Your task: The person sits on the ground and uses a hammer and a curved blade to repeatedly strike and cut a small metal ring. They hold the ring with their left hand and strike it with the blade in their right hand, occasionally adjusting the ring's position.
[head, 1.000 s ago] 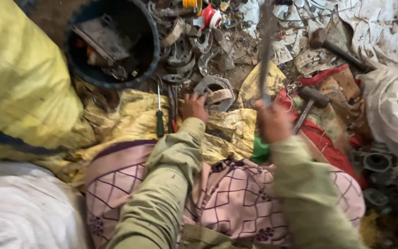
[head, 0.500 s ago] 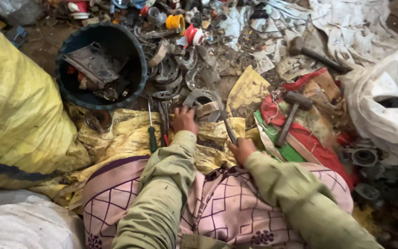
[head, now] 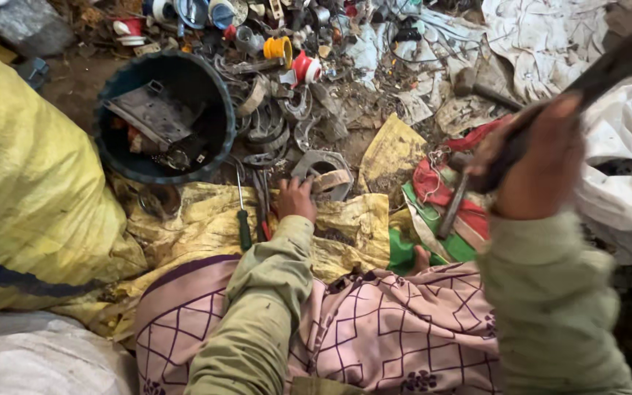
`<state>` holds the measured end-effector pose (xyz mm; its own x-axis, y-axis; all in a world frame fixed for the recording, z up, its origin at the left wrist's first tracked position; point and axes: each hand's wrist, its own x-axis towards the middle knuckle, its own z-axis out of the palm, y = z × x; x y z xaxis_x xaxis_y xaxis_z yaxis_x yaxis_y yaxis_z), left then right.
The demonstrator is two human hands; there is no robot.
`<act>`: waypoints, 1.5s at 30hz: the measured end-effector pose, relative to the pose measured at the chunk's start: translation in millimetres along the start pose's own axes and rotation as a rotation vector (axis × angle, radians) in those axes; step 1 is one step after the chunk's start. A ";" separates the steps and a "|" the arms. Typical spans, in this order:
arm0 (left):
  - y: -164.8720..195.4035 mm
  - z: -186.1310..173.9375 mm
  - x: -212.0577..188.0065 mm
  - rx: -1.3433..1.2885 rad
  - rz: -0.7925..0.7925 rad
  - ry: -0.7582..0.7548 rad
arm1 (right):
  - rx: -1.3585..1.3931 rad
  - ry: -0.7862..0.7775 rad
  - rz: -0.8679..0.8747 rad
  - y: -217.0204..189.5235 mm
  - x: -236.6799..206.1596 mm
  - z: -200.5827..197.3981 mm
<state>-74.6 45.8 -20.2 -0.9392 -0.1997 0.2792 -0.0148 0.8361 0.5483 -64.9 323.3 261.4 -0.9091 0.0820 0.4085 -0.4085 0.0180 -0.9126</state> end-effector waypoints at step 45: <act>-18.8 9.9 -6.8 -0.073 0.020 0.025 | -0.515 -0.260 0.233 144.8 -66.3 41.8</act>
<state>-71.3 36.4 -40.2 -0.9304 -0.1963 0.3097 0.0303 0.8006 0.5984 -67.2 278.8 102.8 -0.9863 -0.1028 0.1290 -0.1637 0.5125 -0.8430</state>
